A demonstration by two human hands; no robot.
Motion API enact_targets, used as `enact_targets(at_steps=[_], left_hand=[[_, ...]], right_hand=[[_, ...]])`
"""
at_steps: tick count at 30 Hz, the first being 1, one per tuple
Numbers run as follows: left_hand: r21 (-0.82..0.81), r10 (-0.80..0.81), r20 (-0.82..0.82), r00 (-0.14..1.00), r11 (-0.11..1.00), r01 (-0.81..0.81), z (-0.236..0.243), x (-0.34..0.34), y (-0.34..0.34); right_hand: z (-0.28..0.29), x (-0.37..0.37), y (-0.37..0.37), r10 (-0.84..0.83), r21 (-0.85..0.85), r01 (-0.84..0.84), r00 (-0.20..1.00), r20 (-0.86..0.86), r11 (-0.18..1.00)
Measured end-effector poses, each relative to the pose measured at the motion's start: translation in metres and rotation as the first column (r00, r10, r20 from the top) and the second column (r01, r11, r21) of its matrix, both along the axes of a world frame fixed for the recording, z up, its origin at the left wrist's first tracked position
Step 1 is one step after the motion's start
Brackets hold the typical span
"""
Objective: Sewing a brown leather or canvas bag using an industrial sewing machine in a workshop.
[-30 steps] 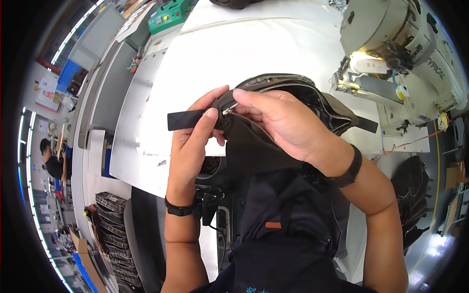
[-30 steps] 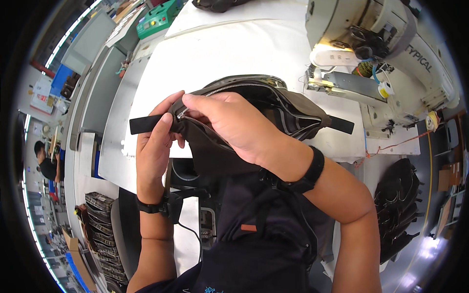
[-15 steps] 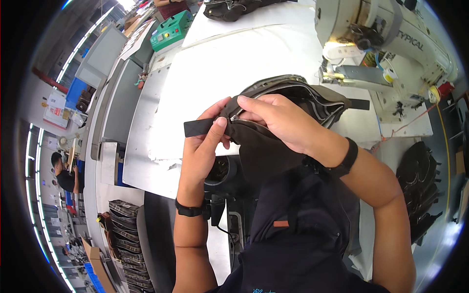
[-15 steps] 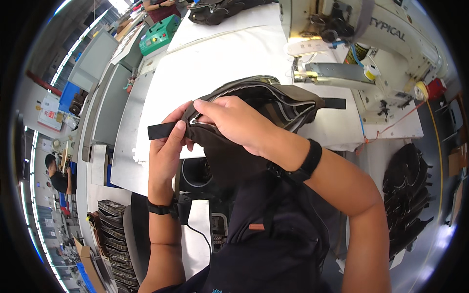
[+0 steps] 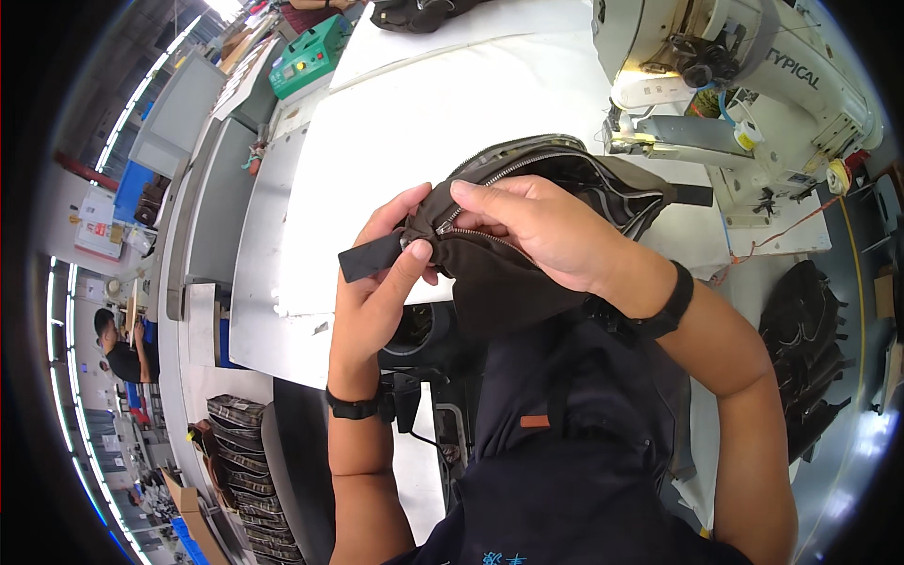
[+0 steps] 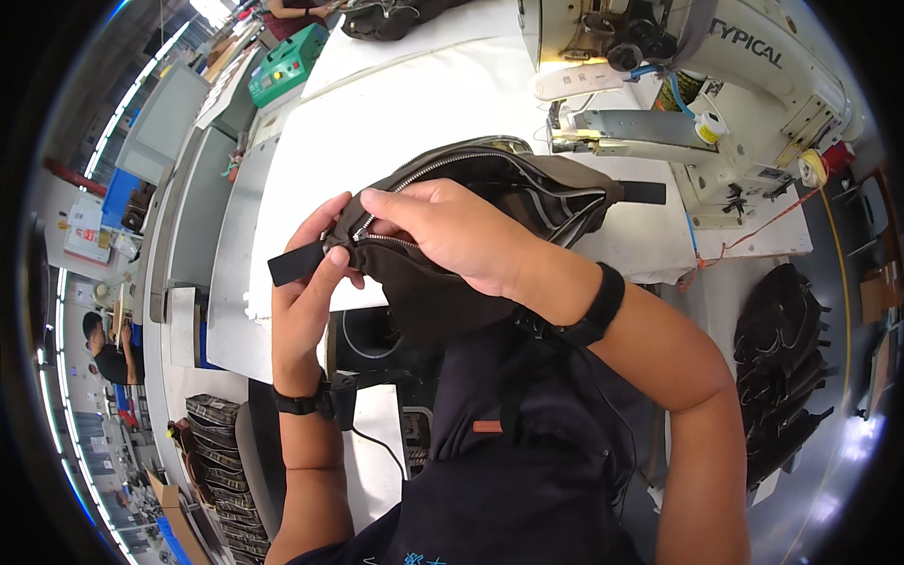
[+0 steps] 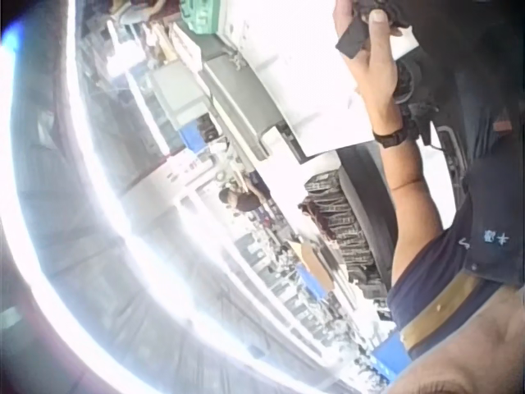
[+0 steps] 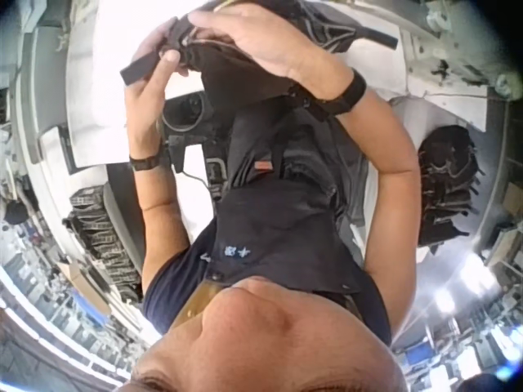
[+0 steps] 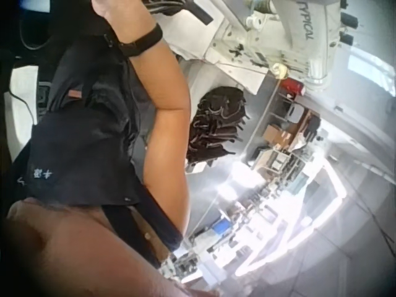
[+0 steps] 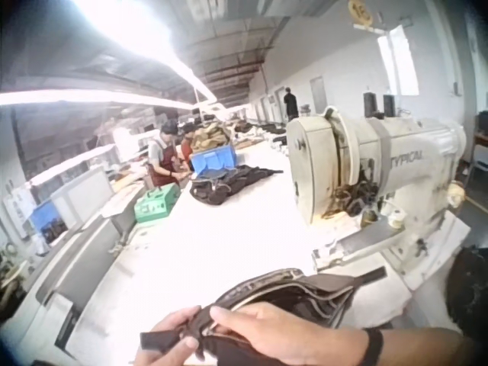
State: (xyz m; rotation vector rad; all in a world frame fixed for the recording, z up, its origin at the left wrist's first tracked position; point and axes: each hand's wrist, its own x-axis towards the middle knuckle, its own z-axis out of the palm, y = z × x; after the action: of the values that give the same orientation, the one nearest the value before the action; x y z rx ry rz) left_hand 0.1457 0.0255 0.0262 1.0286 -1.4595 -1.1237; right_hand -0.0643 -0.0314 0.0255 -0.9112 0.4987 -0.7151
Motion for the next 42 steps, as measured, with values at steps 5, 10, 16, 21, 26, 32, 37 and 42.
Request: enact_targets(at_steps=[5, 10, 16, 21, 26, 32, 37, 42], left_hand=[[0.042, 0.016, 0.030, 0.999, 0.999, -0.018, -0.013, -0.004, -0.001], [0.080, 0.065, 0.028, 0.997, 0.995, -0.067, -0.017, -0.001, -0.002], [0.096, 0.088, 0.049, 0.995, 0.991, -0.092, -0.018, -0.006, -0.006], [0.125, 0.124, 0.042, 0.991, 0.984, -0.128, -0.022, -0.013, -0.011], [0.123, 0.185, -0.001, 0.983, 0.975, -0.184, -0.025, -0.020, -0.019], [0.146, 0.258, 0.056, 0.964, 0.953, -0.264, -0.030, -0.014, -0.018], [0.189, 0.273, 0.016, 0.962, 0.944, -0.271, -0.034, -0.012, -0.015], [0.203, 0.245, -0.067, 0.967, 0.953, -0.227, -0.030, -0.019, -0.020]], right_hand=[[-0.006, -0.008, 0.004, -0.082, -0.200, 0.048, 0.982, -0.169, 0.979], [-0.011, 0.000, -0.004, -0.037, -0.191, -0.013, 0.966, -0.258, 0.981], [-0.014, -0.014, -0.012, 0.069, -0.293, -0.124, 0.979, -0.190, 0.948], [-0.012, -0.021, -0.012, 0.060, -0.258, -0.148, 0.946, -0.319, 0.955], [-0.015, -0.007, -0.017, -0.003, -0.347, -0.031, 0.995, -0.098, 0.937], [-0.018, 0.004, -0.018, -0.052, -0.373, 0.031, 0.998, -0.046, 0.927], [-0.019, 0.005, -0.016, -0.242, -0.415, 0.109, 0.927, -0.285, 0.903], [-0.022, 0.004, -0.016, -0.174, -0.359, 0.130, 0.981, -0.091, 0.924]])
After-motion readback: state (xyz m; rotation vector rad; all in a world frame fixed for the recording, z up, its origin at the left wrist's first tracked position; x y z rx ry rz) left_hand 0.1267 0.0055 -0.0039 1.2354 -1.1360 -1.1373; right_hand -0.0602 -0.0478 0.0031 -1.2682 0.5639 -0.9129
